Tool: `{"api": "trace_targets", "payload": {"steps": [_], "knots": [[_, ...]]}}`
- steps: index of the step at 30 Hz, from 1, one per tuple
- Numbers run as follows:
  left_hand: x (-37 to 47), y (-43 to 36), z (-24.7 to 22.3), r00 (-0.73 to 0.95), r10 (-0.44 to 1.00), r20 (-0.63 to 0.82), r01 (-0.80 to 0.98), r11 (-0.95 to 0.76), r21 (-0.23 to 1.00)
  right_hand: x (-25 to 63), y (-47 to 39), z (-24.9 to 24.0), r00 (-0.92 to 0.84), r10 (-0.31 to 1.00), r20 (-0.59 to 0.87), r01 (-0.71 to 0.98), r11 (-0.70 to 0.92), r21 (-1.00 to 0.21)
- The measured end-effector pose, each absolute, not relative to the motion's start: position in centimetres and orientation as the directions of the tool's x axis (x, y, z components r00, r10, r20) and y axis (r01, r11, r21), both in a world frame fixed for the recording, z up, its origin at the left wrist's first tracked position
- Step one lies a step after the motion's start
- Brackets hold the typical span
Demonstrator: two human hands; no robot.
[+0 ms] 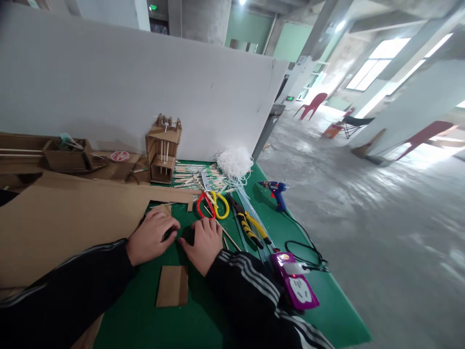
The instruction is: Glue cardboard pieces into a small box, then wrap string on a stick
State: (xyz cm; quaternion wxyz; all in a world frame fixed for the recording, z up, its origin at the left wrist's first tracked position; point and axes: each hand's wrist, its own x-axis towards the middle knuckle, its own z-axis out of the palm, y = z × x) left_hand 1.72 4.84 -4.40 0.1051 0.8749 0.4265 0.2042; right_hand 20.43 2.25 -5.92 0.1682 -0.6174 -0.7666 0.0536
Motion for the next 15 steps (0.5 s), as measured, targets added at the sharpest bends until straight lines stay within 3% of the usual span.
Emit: {"api": "trace_targets", "payload": {"steps": [15], "knots": [[1.57, 4.97, -4.81, 0.573, 0.773, 0.273, 0.697, -0.634, 0.335, 20.01, 2.21, -6.66, -0.102, 0.956, 0.276, 0.935, 0.187, -0.300]]}}
